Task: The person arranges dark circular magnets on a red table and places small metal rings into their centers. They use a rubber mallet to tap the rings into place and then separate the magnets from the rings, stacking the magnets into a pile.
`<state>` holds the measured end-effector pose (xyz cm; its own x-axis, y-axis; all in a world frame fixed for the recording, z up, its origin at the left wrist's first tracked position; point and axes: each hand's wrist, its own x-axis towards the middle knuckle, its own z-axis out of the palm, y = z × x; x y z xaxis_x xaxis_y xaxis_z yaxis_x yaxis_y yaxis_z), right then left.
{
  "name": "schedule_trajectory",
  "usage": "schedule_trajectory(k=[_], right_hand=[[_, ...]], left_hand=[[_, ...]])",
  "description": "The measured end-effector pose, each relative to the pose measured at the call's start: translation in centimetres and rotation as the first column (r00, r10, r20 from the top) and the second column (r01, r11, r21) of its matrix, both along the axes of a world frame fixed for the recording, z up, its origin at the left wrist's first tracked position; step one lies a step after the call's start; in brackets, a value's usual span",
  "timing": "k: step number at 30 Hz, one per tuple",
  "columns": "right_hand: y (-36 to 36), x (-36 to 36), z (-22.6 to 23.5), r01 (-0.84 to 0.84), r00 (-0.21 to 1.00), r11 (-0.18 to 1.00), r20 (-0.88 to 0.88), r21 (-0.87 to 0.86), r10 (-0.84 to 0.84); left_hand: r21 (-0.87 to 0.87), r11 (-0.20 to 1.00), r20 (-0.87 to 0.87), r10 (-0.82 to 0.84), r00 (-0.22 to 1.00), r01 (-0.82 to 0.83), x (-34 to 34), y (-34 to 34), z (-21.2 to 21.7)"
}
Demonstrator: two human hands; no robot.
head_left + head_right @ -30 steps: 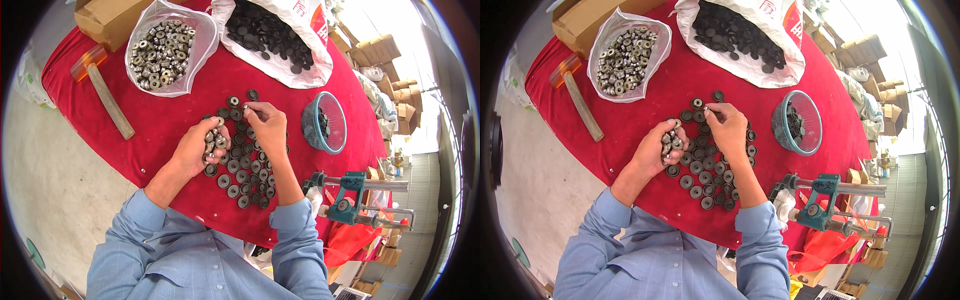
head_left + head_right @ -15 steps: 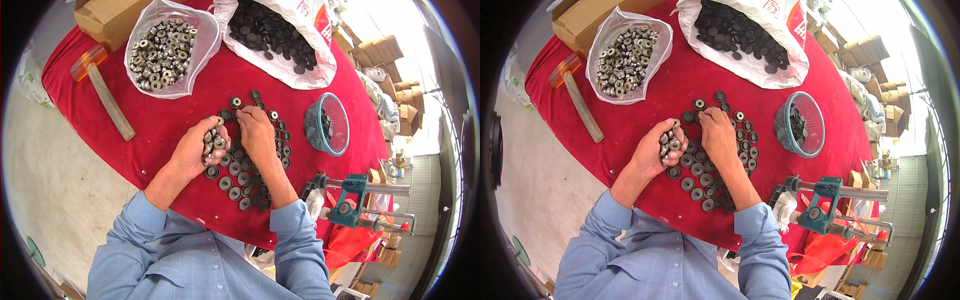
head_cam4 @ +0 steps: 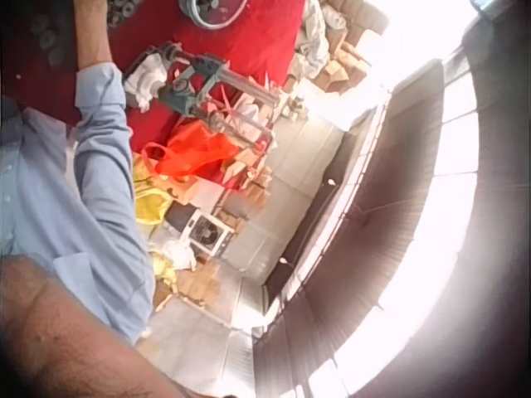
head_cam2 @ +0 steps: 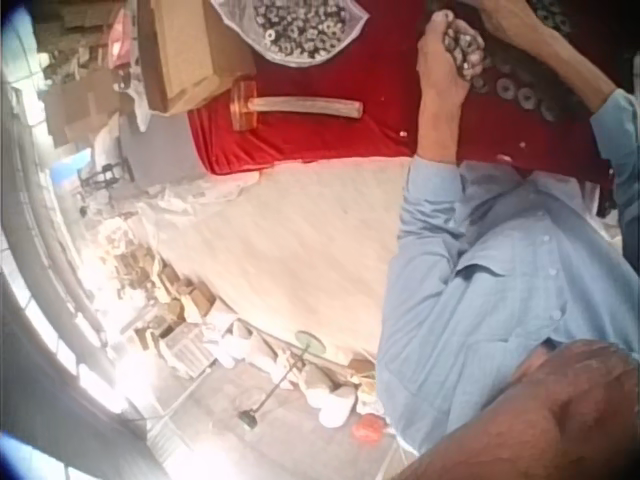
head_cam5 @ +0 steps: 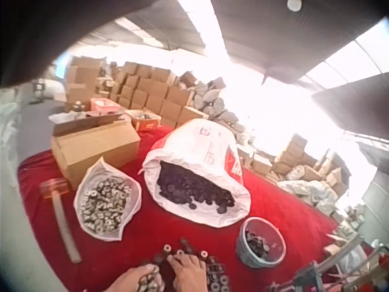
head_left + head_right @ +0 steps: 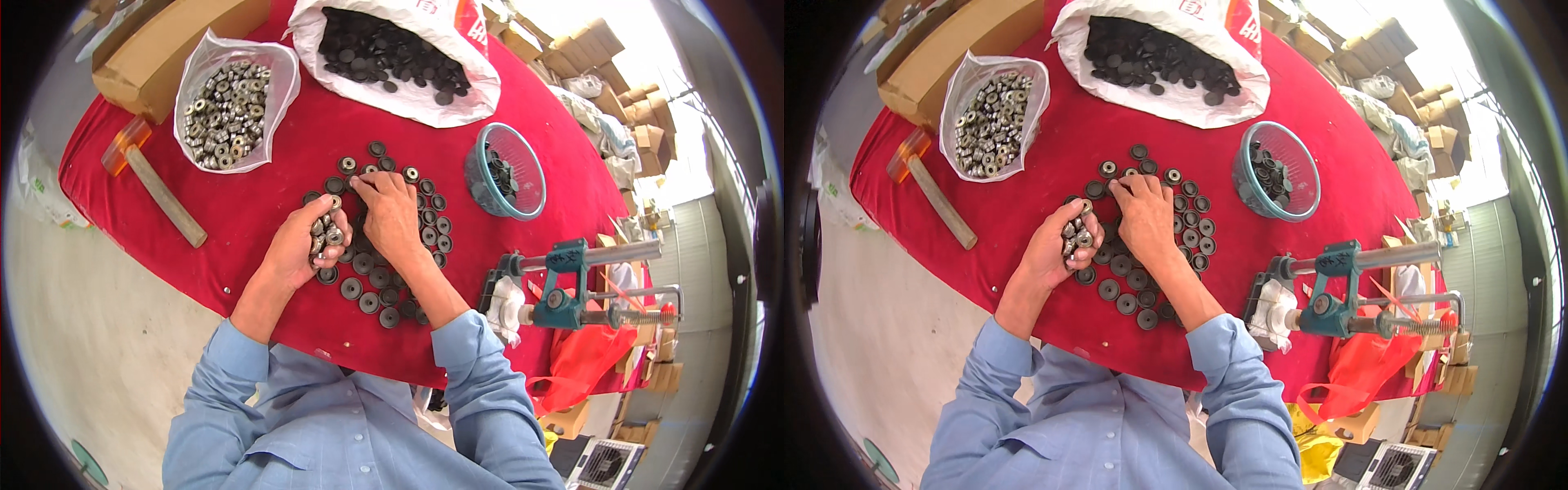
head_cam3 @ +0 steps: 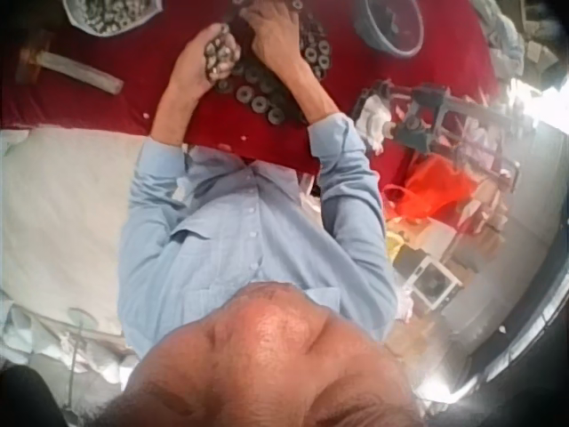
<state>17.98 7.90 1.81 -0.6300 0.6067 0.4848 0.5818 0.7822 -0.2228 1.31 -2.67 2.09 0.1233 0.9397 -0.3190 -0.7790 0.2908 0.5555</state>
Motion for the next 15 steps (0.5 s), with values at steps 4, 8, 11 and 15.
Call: schedule_trajectory(k=[4,8,11,15], right_hand=[[-1.7,0.3,2.2,-0.137,0.929,0.873,-0.366,-0.469,-0.05],[-4.6,1.1,5.2,-0.353,0.866,0.397,-0.456,-0.847,-0.204],[-5.2,2.3,5.6,-0.362,0.839,0.347,-0.464,-0.866,-0.283],[-3.3,4.5,4.9,-0.247,0.841,0.482,-0.433,-0.84,-0.325]], left_hand=[[0.021,0.998,-0.131,-0.05,0.99,0.053,0.4,-0.1,0.4],[0.044,0.985,-0.229,-0.154,0.961,0.168,0.6,-0.6,0.3],[-0.023,0.979,-0.229,-0.204,0.952,0.204,1.4,-0.7,0.5],[-0.073,0.974,-0.097,-0.221,0.97,0.215,1.4,-0.5,0.4]])
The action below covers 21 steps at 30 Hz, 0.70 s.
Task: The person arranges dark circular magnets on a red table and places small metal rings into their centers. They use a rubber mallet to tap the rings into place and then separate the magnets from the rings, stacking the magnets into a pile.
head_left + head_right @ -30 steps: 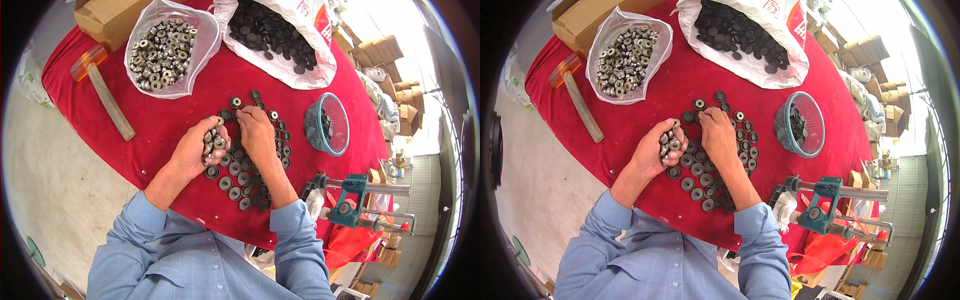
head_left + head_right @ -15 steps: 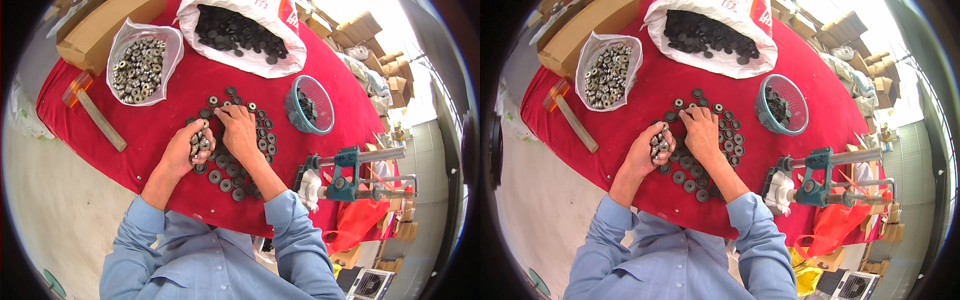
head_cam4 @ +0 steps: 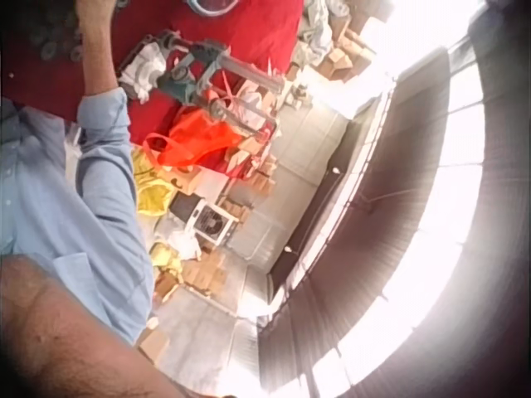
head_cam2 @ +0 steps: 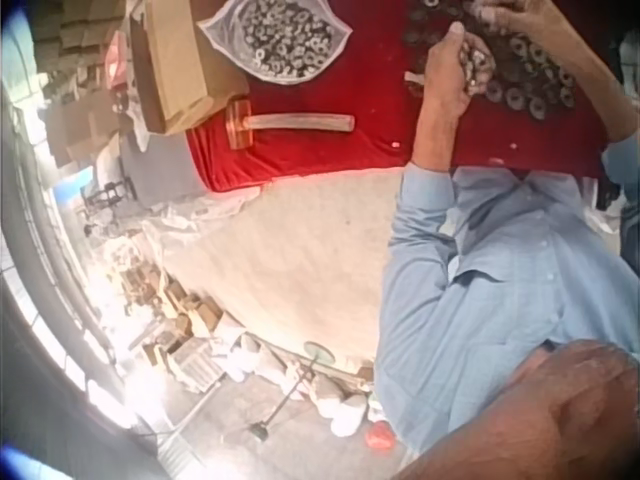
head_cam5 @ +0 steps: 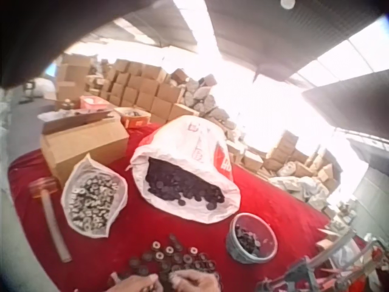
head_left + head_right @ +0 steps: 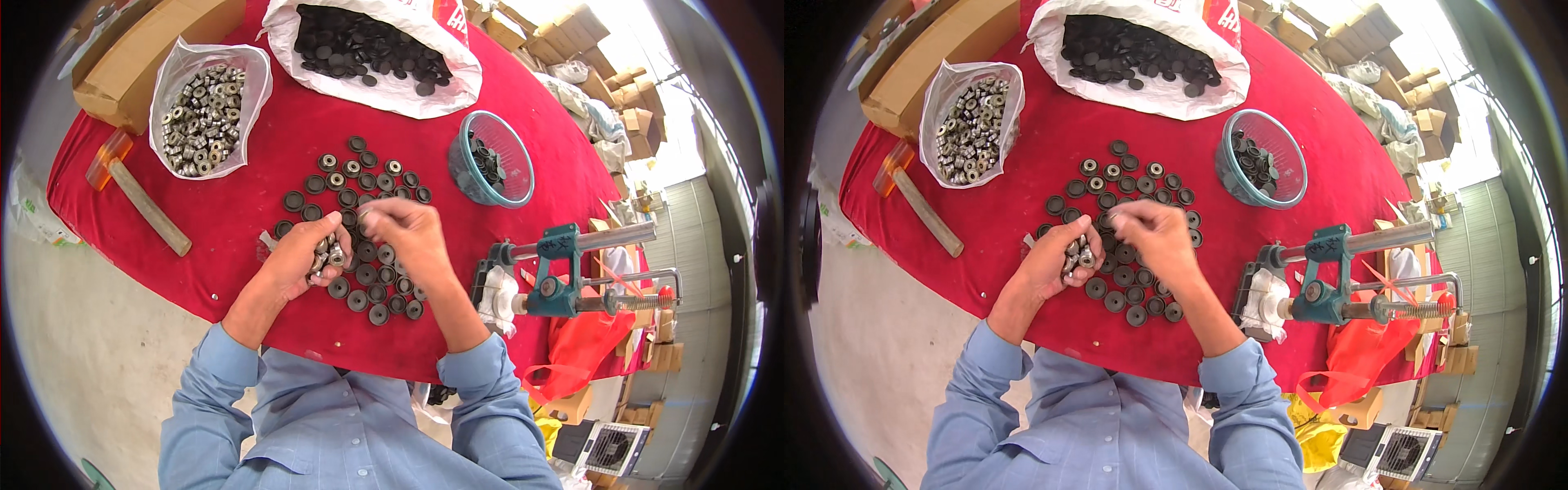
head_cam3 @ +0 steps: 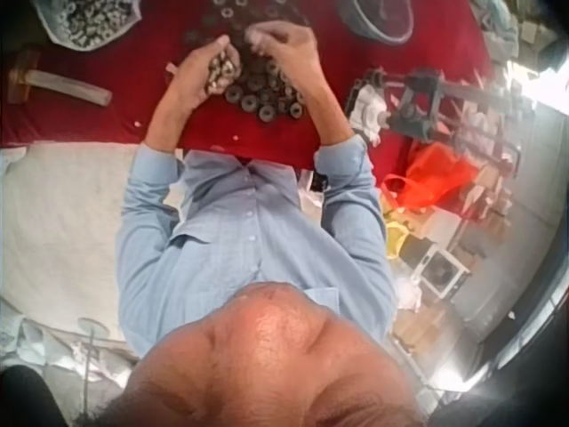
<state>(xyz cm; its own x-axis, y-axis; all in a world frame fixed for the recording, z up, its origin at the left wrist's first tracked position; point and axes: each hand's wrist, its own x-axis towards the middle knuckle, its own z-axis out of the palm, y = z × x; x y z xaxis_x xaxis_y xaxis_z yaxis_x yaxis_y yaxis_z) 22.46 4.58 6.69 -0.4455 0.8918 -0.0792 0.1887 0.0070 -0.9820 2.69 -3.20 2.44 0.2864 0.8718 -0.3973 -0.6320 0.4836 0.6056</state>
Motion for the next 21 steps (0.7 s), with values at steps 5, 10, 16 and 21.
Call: schedule_trajectory(k=[5,10,16,21], right_hand=[[6.0,1.6,-2.8,0.114,0.914,0.812,0.259,0.573,-0.311],[7.3,1.0,-4.7,-0.077,0.882,0.626,0.346,0.776,-0.32],[7.4,0.9,-5.9,-0.193,0.863,0.553,0.408,0.811,-0.297],[6.7,1.4,-6.0,-0.278,0.828,0.517,0.475,0.81,-0.298]], left_hand=[[-0.01,0.992,0.374,0.123,0.919,-0.128,-1.0,0.6,-1.3],[-0.039,0.979,0.425,0.199,0.883,-0.202,-1.5,0.6,-1.6],[-0.048,0.982,0.387,0.187,0.903,-0.183,-1.3,0.2,-1.0],[-0.046,0.981,0.407,0.189,0.893,-0.187,-1.4,0.2,-1.2]])
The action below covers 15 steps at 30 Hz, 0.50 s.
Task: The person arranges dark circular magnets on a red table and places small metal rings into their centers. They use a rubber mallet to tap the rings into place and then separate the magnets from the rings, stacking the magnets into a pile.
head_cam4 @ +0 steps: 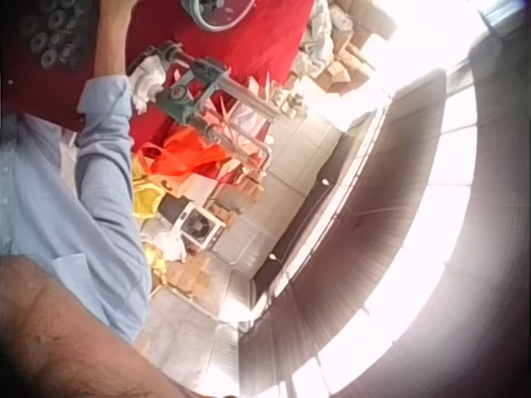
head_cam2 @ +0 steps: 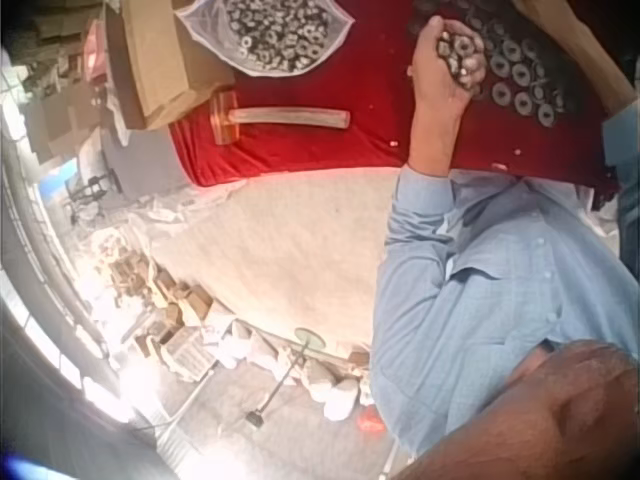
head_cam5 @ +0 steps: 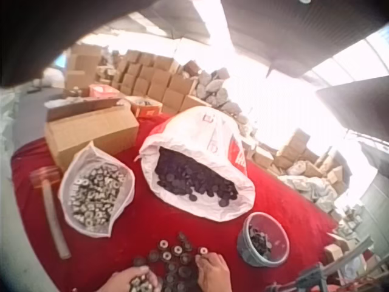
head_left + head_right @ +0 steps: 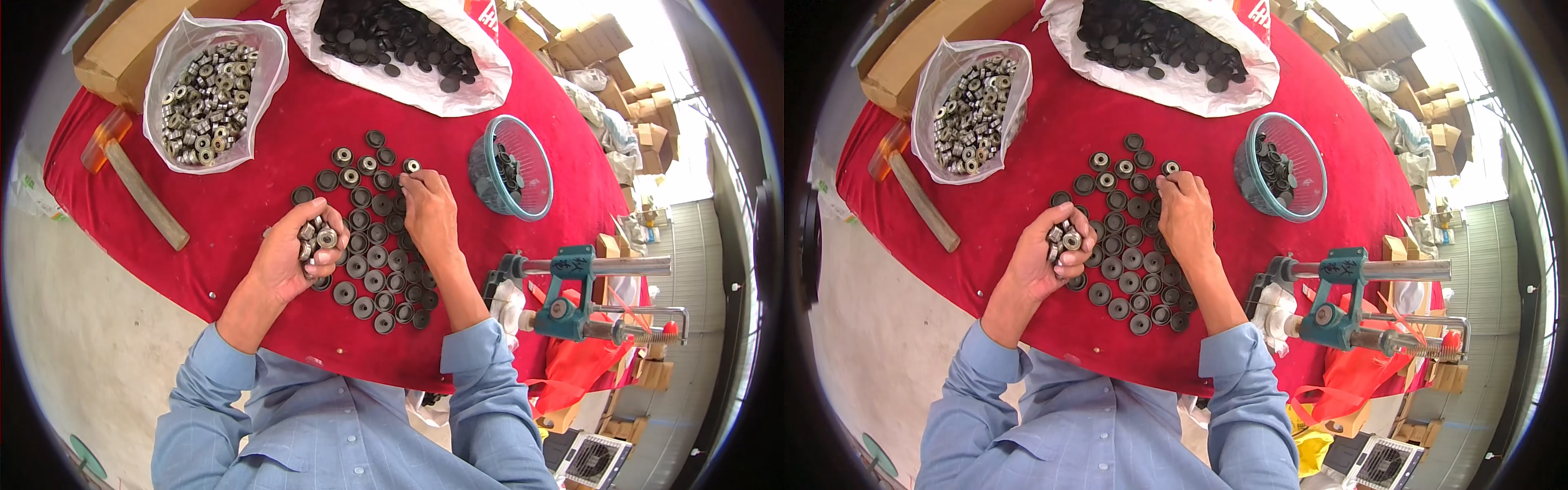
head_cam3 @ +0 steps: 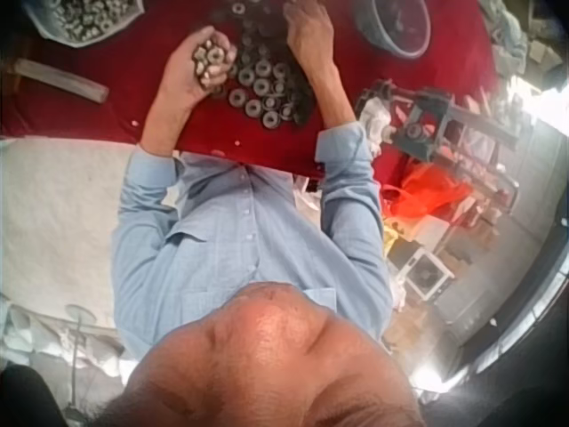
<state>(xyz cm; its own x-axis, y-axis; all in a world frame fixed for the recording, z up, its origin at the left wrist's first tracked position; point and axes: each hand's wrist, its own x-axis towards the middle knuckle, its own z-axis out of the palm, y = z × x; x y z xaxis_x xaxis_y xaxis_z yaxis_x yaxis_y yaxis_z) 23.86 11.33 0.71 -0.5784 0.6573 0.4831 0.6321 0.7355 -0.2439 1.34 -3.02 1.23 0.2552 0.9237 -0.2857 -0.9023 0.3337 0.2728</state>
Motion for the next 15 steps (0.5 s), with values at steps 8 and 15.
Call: schedule_trajectory(k=[8,15], right_hand=[[-1.3,-0.1,0.5,0.023,0.977,0.989,0.207,0.145,-0.053],[-4.1,0.4,2.3,0.105,0.994,0.992,0.017,-0.068,-0.104]], left_hand=[[-0.046,0.997,0.21,0.067,0.976,-0.058,-0.3,0.2,0.4],[-0.193,0.96,0.347,0.26,0.901,-0.203,0.6,-2.1,0.0]])
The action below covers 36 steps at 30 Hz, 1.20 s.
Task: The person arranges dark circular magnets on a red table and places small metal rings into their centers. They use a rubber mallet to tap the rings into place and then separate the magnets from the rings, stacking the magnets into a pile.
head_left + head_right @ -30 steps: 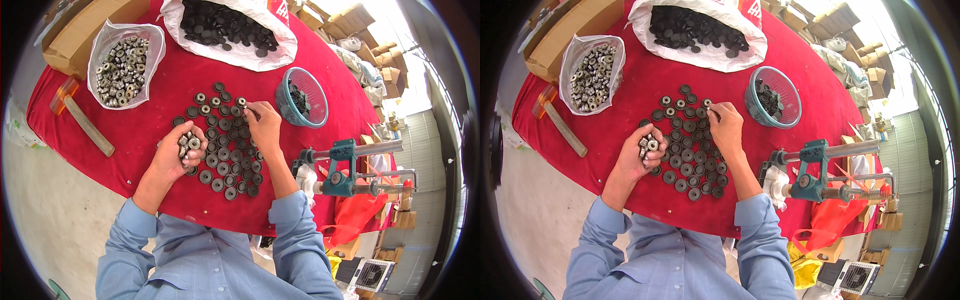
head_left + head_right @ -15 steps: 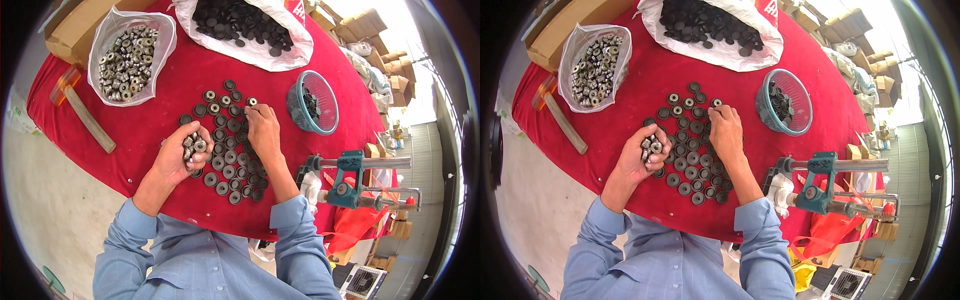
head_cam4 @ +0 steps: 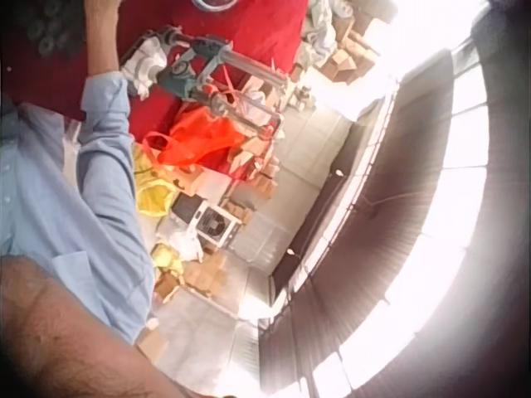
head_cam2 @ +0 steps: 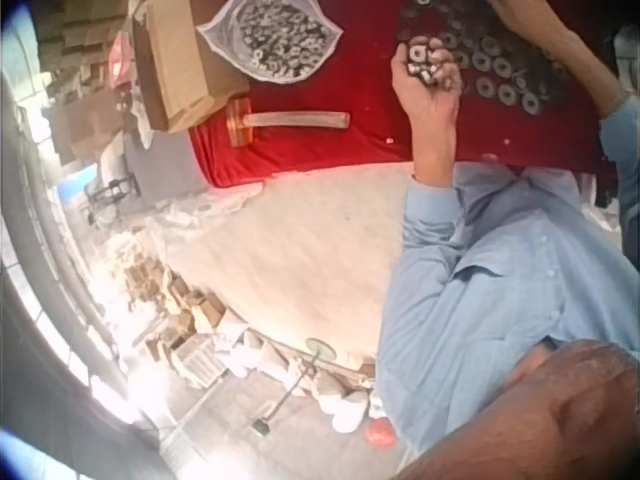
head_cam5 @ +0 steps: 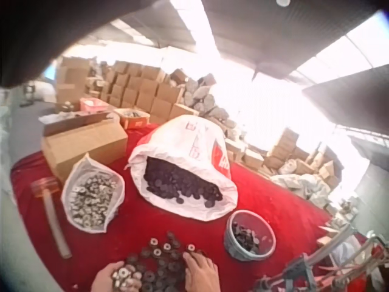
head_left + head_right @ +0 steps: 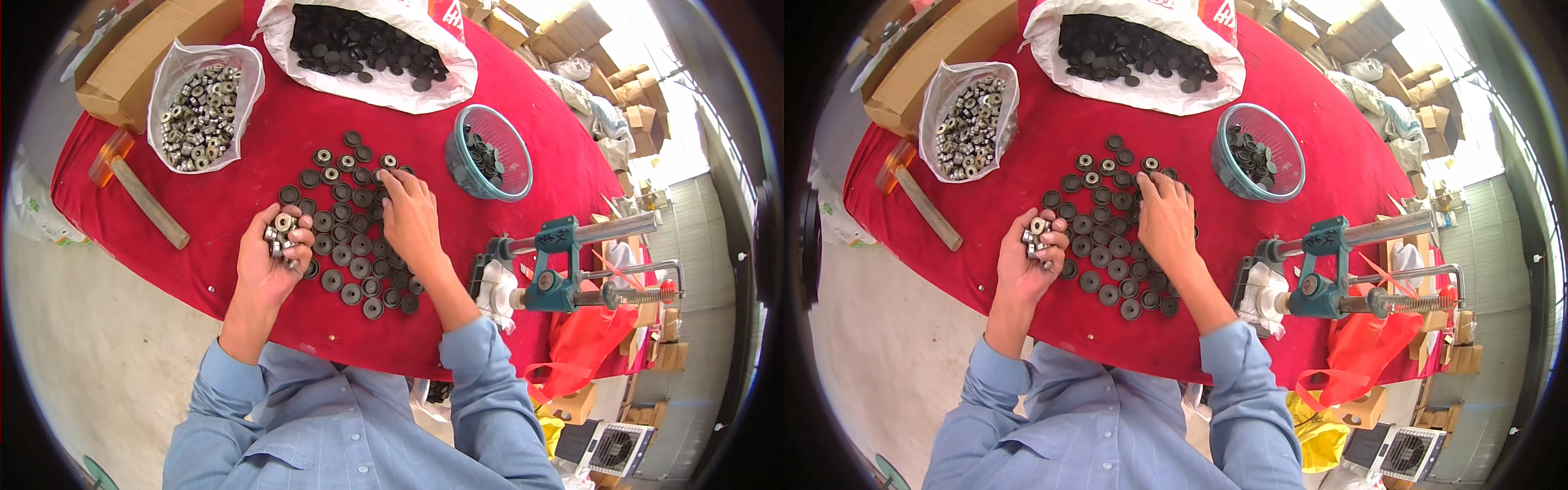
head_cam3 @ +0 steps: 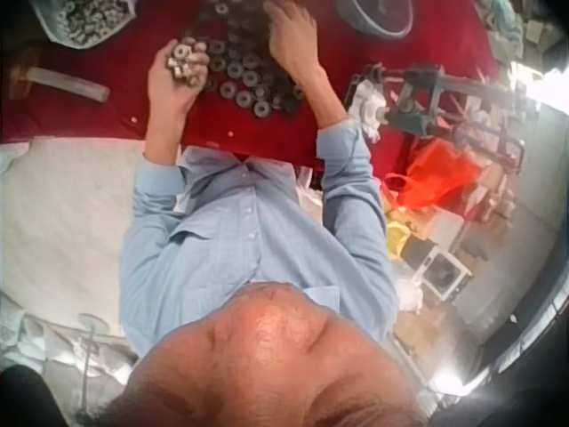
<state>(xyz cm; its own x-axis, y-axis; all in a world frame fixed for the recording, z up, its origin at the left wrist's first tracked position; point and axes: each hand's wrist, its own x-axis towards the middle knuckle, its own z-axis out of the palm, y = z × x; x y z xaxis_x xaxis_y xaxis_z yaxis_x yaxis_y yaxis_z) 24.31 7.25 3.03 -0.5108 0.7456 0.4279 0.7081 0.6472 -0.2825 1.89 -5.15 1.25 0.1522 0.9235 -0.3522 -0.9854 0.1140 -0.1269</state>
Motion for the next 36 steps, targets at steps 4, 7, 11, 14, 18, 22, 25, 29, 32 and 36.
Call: schedule_trajectory(k=[4,7,11,14,18,22,25,29,32,36], right_hand=[[-8.2,-2.3,5.1,-0.307,0.904,0.898,-0.393,-0.314,0.171],[-13.0,-4.1,5.1,-0.339,0.915,0.84,-0.354,-0.424,0.191],[-14.6,-4.9,2.6,-0.309,0.912,0.858,-0.385,-0.409,0.145],[-14.5,-4.8,2.0,-0.287,0.923,0.846,-0.368,-0.449,0.118],[-14.7,-4.7,2.0,-0.221,0.963,0.885,-0.236,-0.411,0.131],[-14.6,-3.8,3.0,-0.251,0.945,0.831,-0.311,-0.497,0.099],[-11.8,-1.3,5.1,-0.264,0.857,0.852,-0.515,-0.451,-0.007],[-3.6,5.6,1.5,0.172,0.893,0.977,-0.398,-0.127,-0.209],[-0.9,7.9,-0.6,0.187,0.929,0.98,-0.312,-0.075,-0.201],[0.0,7.6,-2.3,0.162,0.941,0.983,-0.286,-0.085,-0.18]], left_hand=[[-0.041,0.989,0.025,0.14,0.99,-0.139,0.6,-2.3,-0.1],[-0.009,0.972,-0.06,0.232,0.971,-0.233,1.8,-2.9,-0.5],[-0.022,0.952,-0.271,0.288,0.919,-0.305,3.8,-3.7,0.1],[-0.059,0.945,-0.281,0.294,0.914,-0.322,4.0,-4.3,-0.5],[-0.027,0.947,-0.309,0.298,0.903,-0.321,4.8,-4.7,-0.7],[-0.039,0.951,-0.303,0.281,0.911,-0.306,5.5,-4.9,-0.5],[-0.099,0.952,-0.196,0.266,0.944,-0.289,5.2,-5.4,-0.2],[-0.149,0.976,-0.13,0.14,0.982,-0.158,5.5,-6.4,0.2],[-0.103,0.993,-0.133,0.048,0.99,-0.062,6.6,-7.3,-0.3],[-0.157,0.988,-0.175,-0.027,0.984,0.0,7.7,-7.8,-0.4]])
